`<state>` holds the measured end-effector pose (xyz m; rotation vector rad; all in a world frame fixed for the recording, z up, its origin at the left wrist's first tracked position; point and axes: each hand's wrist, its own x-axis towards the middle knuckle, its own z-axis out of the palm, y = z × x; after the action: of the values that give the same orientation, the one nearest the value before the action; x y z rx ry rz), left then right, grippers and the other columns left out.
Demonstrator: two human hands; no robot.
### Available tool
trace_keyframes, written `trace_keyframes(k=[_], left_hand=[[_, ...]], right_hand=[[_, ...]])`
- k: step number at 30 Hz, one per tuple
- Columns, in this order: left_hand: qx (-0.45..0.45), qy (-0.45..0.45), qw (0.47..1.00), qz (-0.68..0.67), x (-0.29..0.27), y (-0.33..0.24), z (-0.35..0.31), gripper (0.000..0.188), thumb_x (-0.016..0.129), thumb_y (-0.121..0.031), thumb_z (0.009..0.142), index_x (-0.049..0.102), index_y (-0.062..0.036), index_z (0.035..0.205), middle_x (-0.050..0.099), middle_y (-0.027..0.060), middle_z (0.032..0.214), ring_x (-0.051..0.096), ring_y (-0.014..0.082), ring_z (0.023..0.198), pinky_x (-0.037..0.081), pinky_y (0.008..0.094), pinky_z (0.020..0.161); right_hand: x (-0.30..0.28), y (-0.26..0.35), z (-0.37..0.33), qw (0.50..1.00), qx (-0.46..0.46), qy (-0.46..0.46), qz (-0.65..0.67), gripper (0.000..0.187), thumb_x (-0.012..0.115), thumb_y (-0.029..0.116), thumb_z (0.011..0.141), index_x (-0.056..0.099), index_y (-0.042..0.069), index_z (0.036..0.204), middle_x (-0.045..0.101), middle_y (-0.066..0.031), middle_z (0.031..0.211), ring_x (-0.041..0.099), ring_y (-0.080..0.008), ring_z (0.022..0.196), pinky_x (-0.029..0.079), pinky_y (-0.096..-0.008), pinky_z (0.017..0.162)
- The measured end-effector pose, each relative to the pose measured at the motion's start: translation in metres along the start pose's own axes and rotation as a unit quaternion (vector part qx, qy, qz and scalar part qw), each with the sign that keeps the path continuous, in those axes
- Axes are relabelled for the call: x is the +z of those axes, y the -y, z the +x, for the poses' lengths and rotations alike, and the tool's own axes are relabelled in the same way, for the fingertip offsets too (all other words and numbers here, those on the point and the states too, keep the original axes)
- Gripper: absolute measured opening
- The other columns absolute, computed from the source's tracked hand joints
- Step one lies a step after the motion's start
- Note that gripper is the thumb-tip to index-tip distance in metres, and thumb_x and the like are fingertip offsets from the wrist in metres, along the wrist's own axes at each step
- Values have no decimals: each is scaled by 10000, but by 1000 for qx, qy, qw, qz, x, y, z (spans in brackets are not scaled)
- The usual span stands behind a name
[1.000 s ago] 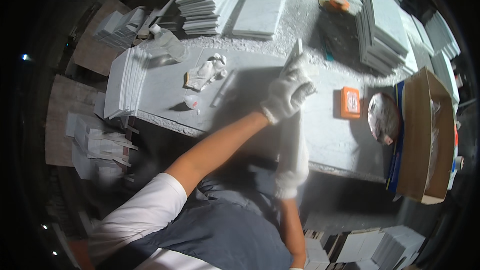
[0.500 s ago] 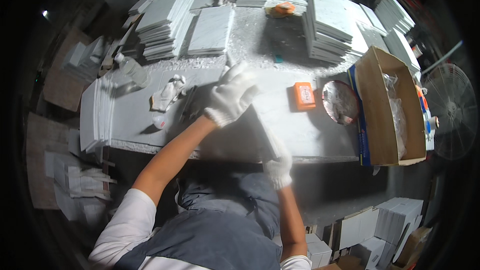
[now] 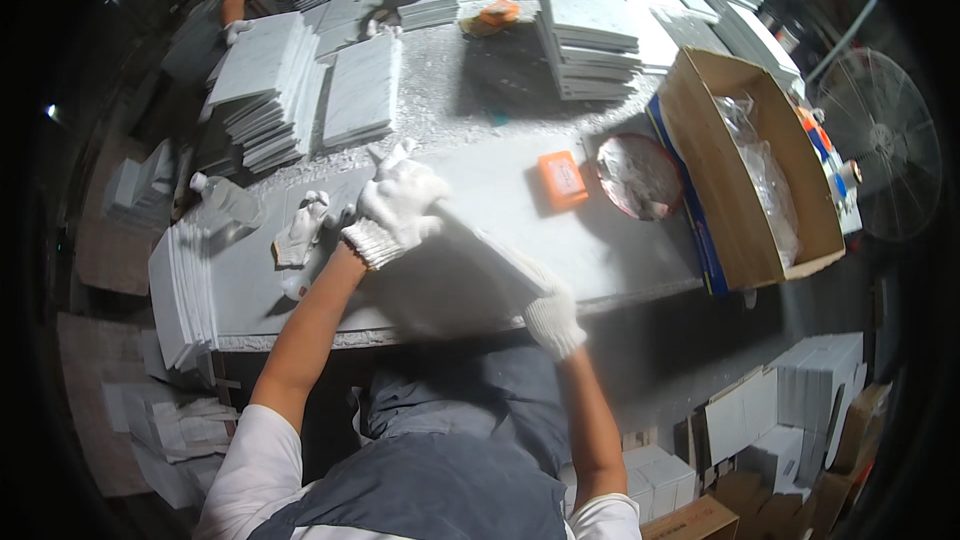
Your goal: The person repeatedly wipes and scrapes the edges of white rectangular tiles on a workbench, using a small scraper and a cloth. They handle each tile one at a time, flip it, and place it back on the table or into a stack.
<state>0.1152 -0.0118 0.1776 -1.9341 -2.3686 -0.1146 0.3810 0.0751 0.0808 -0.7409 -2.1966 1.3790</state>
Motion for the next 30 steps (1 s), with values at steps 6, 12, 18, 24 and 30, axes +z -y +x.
trace_keyframes(k=[6, 12, 18, 24, 30], left_hand=[[-3, -42, 998, -38, 2, 2, -9, 349, 833, -299, 710, 708, -194, 1018, 664, 28, 1041, 598, 272, 1096, 524, 418, 914], [51, -91, 995, 2, 34, 17, -16, 260, 681, -280, 760, 664, -133, 973, 625, 81, 976, 579, 257, 921, 491, 415, 806], [-48, -59, 997, -8, 19, -2, -12, 350, 815, -332, 721, 695, -151, 996, 677, 90, 949, 681, 246, 916, 565, 436, 615], [-56, 35, 996, 60, -1, -11, -3, 442, 806, -459, 798, 720, -179, 1130, 680, 94, 1236, 537, 346, 1317, 408, 567, 1114], [-49, 12, 999, 8, 4, -6, -6, 493, 826, -482, 788, 727, -190, 1172, 658, 106, 1290, 467, 399, 1381, 538, 545, 979]], right_hand=[[4, -1, 0, 997, 23, -11, 67, 447, 711, 40, 917, 651, -3, 1358, 718, -121, 1275, 662, -187, 1164, 518, -309, 1015], [12, -36, -12, 1000, 10, -16, 7, 348, 684, 97, 934, 691, -3, 1268, 735, -135, 1187, 675, -242, 1097, 522, -356, 979], [17, -63, -2, 996, -31, -71, -38, 327, 615, 128, 976, 691, -20, 1258, 728, -154, 1193, 676, -278, 1099, 525, -390, 981], [8, -37, 0, 998, -1, -56, 37, 372, 566, 132, 987, 680, -47, 1292, 734, -148, 1209, 680, -245, 1128, 525, -376, 996], [10, -27, 5, 997, -22, -65, 46, 388, 584, 192, 998, 684, -43, 1291, 739, -124, 1161, 675, -215, 1043, 542, -357, 897]])
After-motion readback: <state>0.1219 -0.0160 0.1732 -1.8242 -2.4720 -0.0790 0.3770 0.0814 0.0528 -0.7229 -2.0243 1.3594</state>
